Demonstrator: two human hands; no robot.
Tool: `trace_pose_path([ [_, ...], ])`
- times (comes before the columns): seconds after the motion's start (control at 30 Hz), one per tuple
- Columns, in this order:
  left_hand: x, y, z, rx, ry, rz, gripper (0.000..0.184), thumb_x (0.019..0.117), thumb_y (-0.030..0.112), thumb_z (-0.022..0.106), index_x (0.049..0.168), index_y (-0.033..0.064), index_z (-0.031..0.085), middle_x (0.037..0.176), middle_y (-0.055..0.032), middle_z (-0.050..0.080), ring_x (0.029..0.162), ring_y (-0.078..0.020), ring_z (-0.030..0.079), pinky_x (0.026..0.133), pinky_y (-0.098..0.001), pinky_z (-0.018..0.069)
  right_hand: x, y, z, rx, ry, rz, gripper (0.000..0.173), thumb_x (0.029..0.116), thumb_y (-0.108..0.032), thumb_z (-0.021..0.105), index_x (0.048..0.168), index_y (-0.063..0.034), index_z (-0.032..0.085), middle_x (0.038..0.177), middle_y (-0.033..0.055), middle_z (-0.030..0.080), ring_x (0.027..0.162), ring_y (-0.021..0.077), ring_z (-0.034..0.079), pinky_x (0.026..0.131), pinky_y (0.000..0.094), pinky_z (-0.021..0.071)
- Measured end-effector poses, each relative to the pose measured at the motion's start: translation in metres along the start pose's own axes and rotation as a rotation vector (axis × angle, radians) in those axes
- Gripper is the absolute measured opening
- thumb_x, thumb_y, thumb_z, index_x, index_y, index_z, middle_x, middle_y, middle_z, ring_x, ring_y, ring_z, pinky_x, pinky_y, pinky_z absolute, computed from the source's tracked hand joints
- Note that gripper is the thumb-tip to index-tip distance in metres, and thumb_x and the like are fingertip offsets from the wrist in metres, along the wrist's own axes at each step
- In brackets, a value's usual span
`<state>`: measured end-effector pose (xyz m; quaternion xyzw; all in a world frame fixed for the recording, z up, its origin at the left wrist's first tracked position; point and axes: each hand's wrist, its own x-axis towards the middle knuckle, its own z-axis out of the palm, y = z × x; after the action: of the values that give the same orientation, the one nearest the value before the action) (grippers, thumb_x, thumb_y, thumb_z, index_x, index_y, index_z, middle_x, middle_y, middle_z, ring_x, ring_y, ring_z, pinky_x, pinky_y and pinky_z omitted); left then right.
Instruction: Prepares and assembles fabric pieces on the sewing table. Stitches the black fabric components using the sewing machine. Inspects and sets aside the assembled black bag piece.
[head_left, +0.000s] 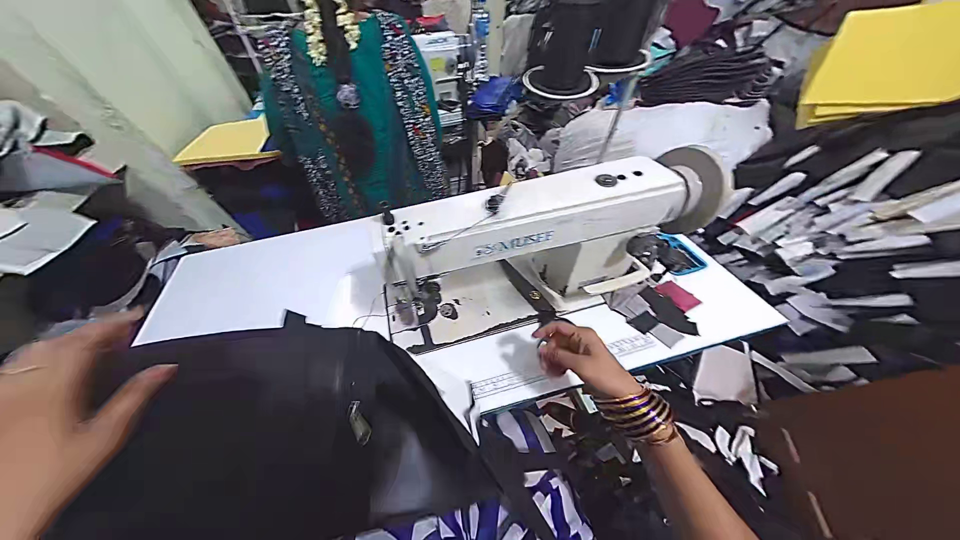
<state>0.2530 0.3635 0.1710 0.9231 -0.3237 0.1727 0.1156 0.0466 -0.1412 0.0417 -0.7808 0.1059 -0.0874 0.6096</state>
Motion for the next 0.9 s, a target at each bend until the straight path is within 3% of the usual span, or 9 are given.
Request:
trace_pose_path([
  [0.07,0.002,0.010,0.060,-0.029,-0.115,0.078,0.083,0.0835,0.028,0.081,0.149,-0.0082,0.045,0.149,-0.0426,0.040,0.136,-0.0675,0.035,0.106,-0.0819,0.0264,0.018,-0.005,0.024,-0.231,0.243,-0.132,0.027,0.0956,-0.011,0.059,0.117,0.0036,0.067,0.082,0.0036,0.071,0.071,0.0061,0.066,0.069,0.0247,0.0548],
  [0.13,-0.007,0.028,0.126,-0.177,-0.286,0.151,0.085,0.0879,0.051,0.071,0.153,0.0021,0.045,0.157,-0.0304,0.040,0.145,-0.0565,0.034,0.108,-0.0789,0.0276,0.013,-0.020,0.059,-0.293,0.284,-0.324,0.029,0.0961,-0.012,0.058,0.114,0.0071,0.069,0.088,0.0113,0.073,0.076,0.0115,0.069,0.071,0.0283,0.0564],
  [0.23,-0.019,0.063,0.198,-0.271,-0.388,0.149,0.079,0.0924,0.068,0.053,0.157,0.0236,0.044,0.167,-0.0201,0.028,0.155,-0.0454,0.020,0.112,-0.0821,0.0089,-0.021,-0.036,0.135,-0.237,-0.027,-0.481,0.026,0.0964,-0.014,0.059,0.112,0.0032,0.071,0.100,0.0116,0.075,0.091,0.0155,0.072,0.081,0.0324,0.0598],
  [0.33,-0.011,0.079,0.214,-0.251,-0.381,0.053,0.074,0.0936,0.072,0.045,0.157,0.0350,0.042,0.170,-0.0117,0.022,0.158,-0.0385,0.013,0.113,-0.0807,0.0001,-0.038,-0.016,0.205,-0.371,-0.470,-0.569,0.039,0.0947,-0.030,0.066,0.127,-0.0083,0.071,0.131,0.0131,0.069,0.130,0.0340,0.060,0.105,0.0582,0.0464],
  [0.4,-0.007,0.082,0.212,-0.248,-0.401,-0.006,0.072,0.0946,0.070,0.047,0.158,0.0368,0.039,0.172,-0.0098,0.019,0.159,-0.0375,0.010,0.113,-0.0802,-0.0021,-0.026,0.002,0.216,-0.612,-0.462,-0.569,0.045,0.0896,-0.037,0.073,0.129,-0.0145,0.072,0.141,0.0118,0.064,0.138,0.0402,0.052,0.105,0.0719,0.0389],
  [0.57,-0.021,0.091,0.221,-0.248,-0.147,0.022,0.074,0.0927,0.072,0.040,0.150,0.0288,0.054,0.162,-0.0190,0.038,0.150,-0.0505,0.030,0.107,-0.0864,0.0097,0.041,0.017,0.076,-1.003,0.401,-0.094,0.038,0.0901,-0.020,0.071,0.125,-0.0056,0.073,0.140,0.0213,0.063,0.136,0.0533,0.049,0.103,0.0832,0.0254],
  [0.63,-0.025,0.094,0.222,-0.263,-0.115,0.012,0.076,0.0915,0.072,0.040,0.150,0.0257,0.055,0.161,-0.0222,0.038,0.149,-0.0543,0.028,0.104,-0.0881,0.0079,0.029,0.007,0.007,-0.989,0.604,0.087,0.034,0.0934,-0.016,0.068,0.123,0.0003,0.072,0.128,0.0279,0.066,0.129,0.0550,0.053,0.101,0.0777,0.0326],
  [0.77,-0.029,0.091,0.217,-0.292,-0.222,-0.013,0.080,0.0914,0.076,0.039,0.154,0.0275,0.049,0.165,-0.0223,0.030,0.151,-0.0553,0.019,0.103,-0.0888,0.0041,-0.003,0.013,-0.086,-1.005,0.729,0.407,0.027,0.0999,-0.008,0.057,0.118,0.0064,0.071,0.118,0.0330,0.067,0.118,0.0509,0.060,0.102,0.0628,0.0430],
  [0.9,-0.021,0.089,0.220,-0.286,-0.245,-0.026,0.083,0.0916,0.080,0.035,0.157,0.0282,0.044,0.166,-0.0218,0.027,0.152,-0.0551,0.017,0.103,-0.0885,0.0043,-0.002,0.040,-0.135,-0.945,0.649,0.607,0.041,0.0950,-0.021,0.071,0.126,0.0057,0.066,0.130,0.0316,0.062,0.126,0.0465,0.057,0.109,0.0603,0.0400],
])
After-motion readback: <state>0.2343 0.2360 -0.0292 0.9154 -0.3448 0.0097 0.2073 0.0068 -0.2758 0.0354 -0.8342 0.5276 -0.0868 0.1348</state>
